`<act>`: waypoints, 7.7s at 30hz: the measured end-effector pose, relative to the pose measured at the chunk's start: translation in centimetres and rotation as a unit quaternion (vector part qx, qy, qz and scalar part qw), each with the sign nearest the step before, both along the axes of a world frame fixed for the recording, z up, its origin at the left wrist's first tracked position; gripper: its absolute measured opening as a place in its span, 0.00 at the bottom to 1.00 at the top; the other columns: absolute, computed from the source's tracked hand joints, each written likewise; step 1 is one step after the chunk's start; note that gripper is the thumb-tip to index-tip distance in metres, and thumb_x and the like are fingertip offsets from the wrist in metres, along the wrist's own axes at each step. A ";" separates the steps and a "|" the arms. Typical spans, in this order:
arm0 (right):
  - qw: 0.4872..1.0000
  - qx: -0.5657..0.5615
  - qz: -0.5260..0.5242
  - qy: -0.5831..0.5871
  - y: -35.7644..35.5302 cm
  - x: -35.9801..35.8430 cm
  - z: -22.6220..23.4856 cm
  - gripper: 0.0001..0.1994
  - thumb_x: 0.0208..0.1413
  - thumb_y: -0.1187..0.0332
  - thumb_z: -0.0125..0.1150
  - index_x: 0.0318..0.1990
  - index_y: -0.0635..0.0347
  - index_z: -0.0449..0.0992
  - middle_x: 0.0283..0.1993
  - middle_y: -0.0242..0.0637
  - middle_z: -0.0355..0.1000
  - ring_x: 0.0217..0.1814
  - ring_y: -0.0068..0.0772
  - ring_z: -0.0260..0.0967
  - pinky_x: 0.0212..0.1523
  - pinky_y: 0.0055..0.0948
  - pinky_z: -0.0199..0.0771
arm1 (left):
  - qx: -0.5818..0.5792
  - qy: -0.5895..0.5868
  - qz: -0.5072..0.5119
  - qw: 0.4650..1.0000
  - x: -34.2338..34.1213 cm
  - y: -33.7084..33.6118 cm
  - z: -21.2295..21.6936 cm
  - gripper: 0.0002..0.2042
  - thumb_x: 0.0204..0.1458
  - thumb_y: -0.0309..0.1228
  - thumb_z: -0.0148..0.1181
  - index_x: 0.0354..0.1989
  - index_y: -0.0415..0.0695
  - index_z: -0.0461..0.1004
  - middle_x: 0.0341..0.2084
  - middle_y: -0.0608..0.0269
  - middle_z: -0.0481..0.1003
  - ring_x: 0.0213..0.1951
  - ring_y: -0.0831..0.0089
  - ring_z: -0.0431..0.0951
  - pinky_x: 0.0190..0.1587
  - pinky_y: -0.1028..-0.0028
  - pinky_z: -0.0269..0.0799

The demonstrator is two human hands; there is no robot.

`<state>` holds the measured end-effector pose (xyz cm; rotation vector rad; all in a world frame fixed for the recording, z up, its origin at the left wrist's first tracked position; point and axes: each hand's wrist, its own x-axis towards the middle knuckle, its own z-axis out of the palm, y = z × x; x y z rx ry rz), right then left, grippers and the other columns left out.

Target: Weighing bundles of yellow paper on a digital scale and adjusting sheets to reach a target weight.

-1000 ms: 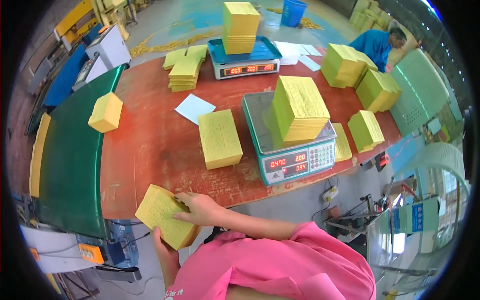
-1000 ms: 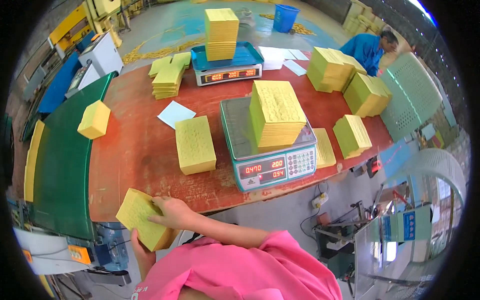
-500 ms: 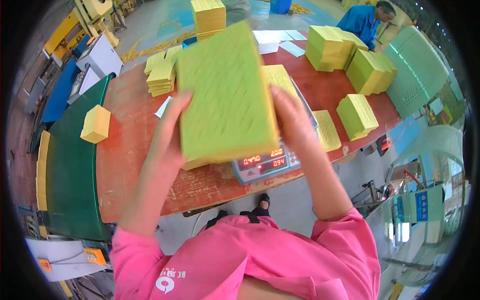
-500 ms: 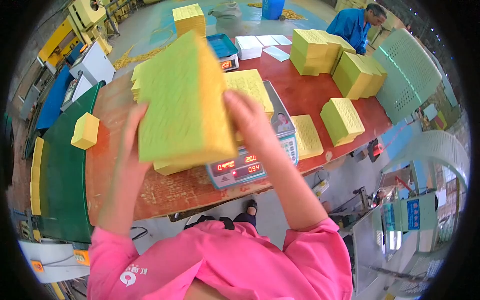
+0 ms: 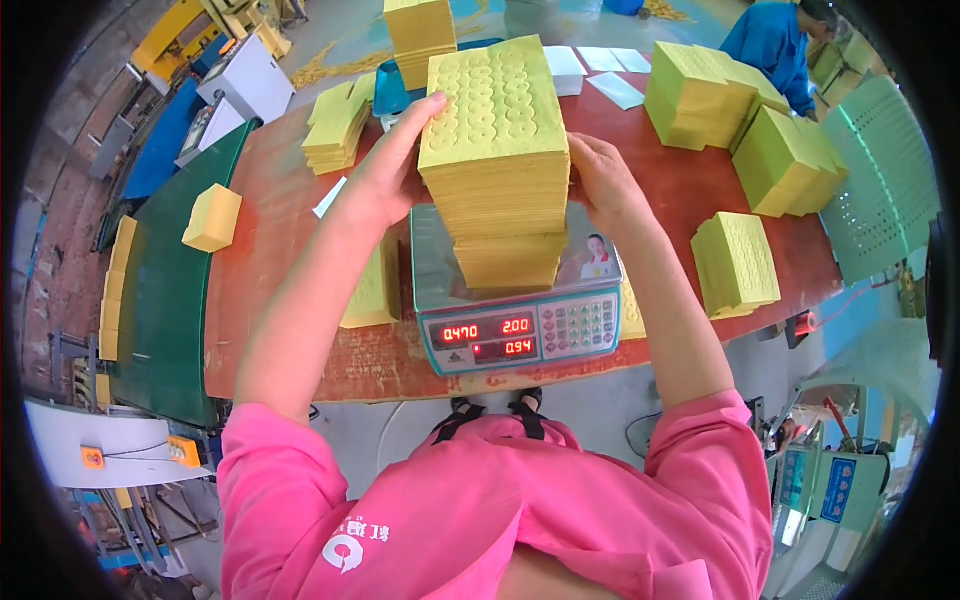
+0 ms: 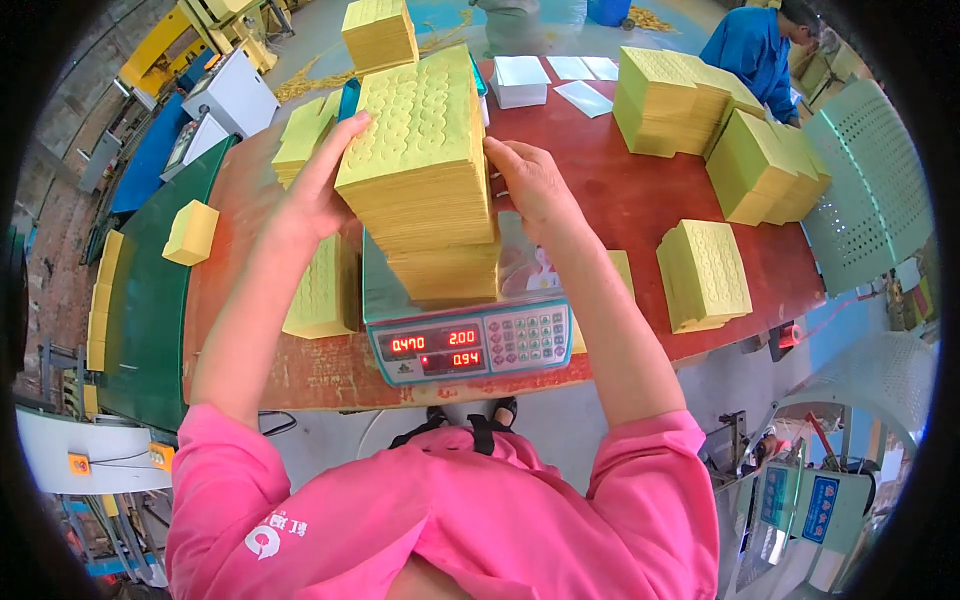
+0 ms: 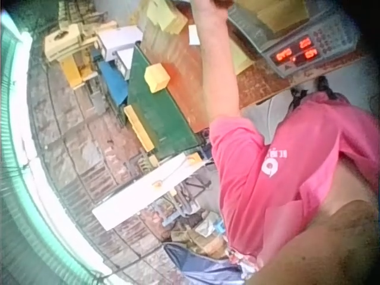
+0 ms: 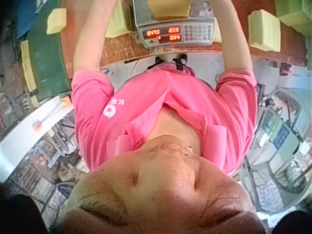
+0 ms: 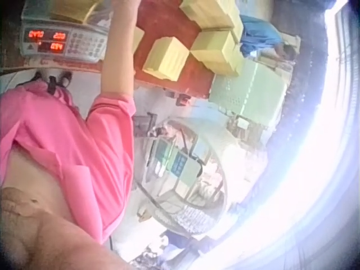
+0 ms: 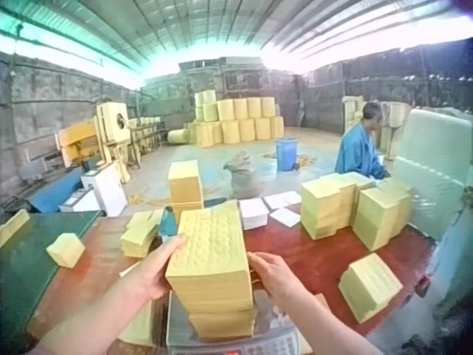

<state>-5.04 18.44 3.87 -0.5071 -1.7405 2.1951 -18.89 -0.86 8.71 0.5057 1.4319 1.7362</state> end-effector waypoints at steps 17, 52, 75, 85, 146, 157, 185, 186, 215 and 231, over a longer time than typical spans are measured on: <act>1.000 0.001 -0.016 0.021 -0.3 0.8 -0.6 0.18 0.63 0.58 0.53 0.48 0.65 0.78 0.38 0.32 0.76 0.34 0.22 0.71 0.33 0.24 0.70 | -0.035 0.057 0.011 0.998 0.4 -0.1 -0.3 0.35 0.50 0.62 0.57 0.62 0.54 0.67 0.57 0.64 0.69 0.58 0.66 0.67 0.55 0.54 0.65; 0.993 -0.081 -0.064 0.057 -1.1 -2.5 -5.3 0.28 0.67 0.45 0.43 0.65 0.54 0.66 0.59 0.33 0.69 0.58 0.26 0.65 0.56 0.28 0.66 | 0.266 -0.108 0.130 0.949 4.5 3.2 -10.6 0.24 0.63 0.44 0.50 0.62 0.43 0.64 0.54 0.63 0.71 0.53 0.73 0.72 0.54 0.71 0.70; 0.977 -0.052 -0.195 0.066 -1.0 13.2 -8.9 0.24 0.69 0.58 0.41 0.57 0.72 0.69 0.50 0.49 0.74 0.53 0.40 0.73 0.55 0.35 0.69 | 0.019 0.070 0.319 0.945 9.0 -12.4 -13.0 0.19 0.65 0.39 0.46 0.52 0.36 0.72 0.46 0.51 0.76 0.47 0.65 0.78 0.51 0.67 0.70; 0.983 -0.072 -0.153 0.074 -2.6 16.6 -9.3 0.15 0.67 0.69 0.45 0.51 0.70 0.74 0.43 0.45 0.77 0.43 0.36 0.76 0.47 0.34 0.75 | 0.030 0.029 0.307 0.951 14.3 -12.1 -13.8 0.15 0.64 0.34 0.47 0.49 0.36 0.73 0.41 0.52 0.78 0.42 0.65 0.78 0.48 0.68 0.72; 0.983 -0.131 -0.118 0.056 -11.6 16.0 -7.3 0.13 0.65 0.68 0.49 0.49 0.67 0.74 0.42 0.40 0.76 0.44 0.31 0.75 0.47 0.31 0.75 | 0.020 0.826 0.094 0.555 5.2 -3.0 4.2 0.09 0.55 0.19 0.56 0.44 0.35 0.76 0.43 0.52 0.80 0.45 0.57 0.80 0.51 0.67 0.74; 0.914 -0.339 -0.061 0.213 -12.6 20.2 -5.2 0.42 0.49 0.55 0.68 0.66 0.70 0.55 0.64 0.50 0.64 0.64 0.49 0.65 0.63 0.45 0.67 | 0.180 0.848 -0.109 0.486 14.3 -8.0 -3.9 0.09 0.54 0.32 0.61 0.41 0.43 0.78 0.46 0.61 0.79 0.54 0.68 0.74 0.53 0.66 0.73; 0.943 0.224 0.237 0.069 -4.8 18.7 -4.9 0.13 0.52 0.74 0.65 0.44 0.69 0.75 0.32 0.44 0.74 0.30 0.30 0.74 0.32 0.28 0.75 | 0.008 -0.136 0.276 0.951 27.6 -8.0 -14.5 0.12 0.60 0.28 0.54 0.49 0.37 0.75 0.41 0.64 0.77 0.42 0.77 0.77 0.47 0.75 0.73; 0.944 0.219 0.242 0.046 -5.5 18.3 -5.2 0.12 0.53 0.74 0.65 0.43 0.69 0.75 0.31 0.44 0.74 0.30 0.29 0.74 0.32 0.28 0.75 | -0.017 -0.109 0.299 0.948 27.5 -8.6 -14.2 0.12 0.60 0.28 0.54 0.49 0.36 0.75 0.41 0.64 0.77 0.42 0.77 0.77 0.48 0.75 0.72; 0.944 0.282 0.120 -0.119 -22.5 -9.6 -9.2 0.22 0.55 0.71 0.56 0.58 0.70 0.68 0.28 0.42 0.74 0.24 0.29 0.73 0.24 0.29 0.73 | -0.165 0.074 0.203 0.962 -4.0 -25.2 -16.4 0.08 0.56 0.31 0.61 0.38 0.39 0.78 0.27 0.66 0.78 0.26 0.78 0.74 0.29 0.76 0.69; 0.918 0.369 0.073 -0.123 -23.5 -8.8 -9.3 0.21 0.53 0.69 0.56 0.54 0.68 0.70 0.34 0.53 0.75 0.39 0.51 0.75 0.43 0.41 0.73 | -0.152 0.113 0.251 0.949 -2.9 -25.1 -16.4 0.06 0.56 0.30 0.61 0.35 0.40 0.75 0.26 0.68 0.76 0.25 0.81 0.72 0.26 0.78 0.67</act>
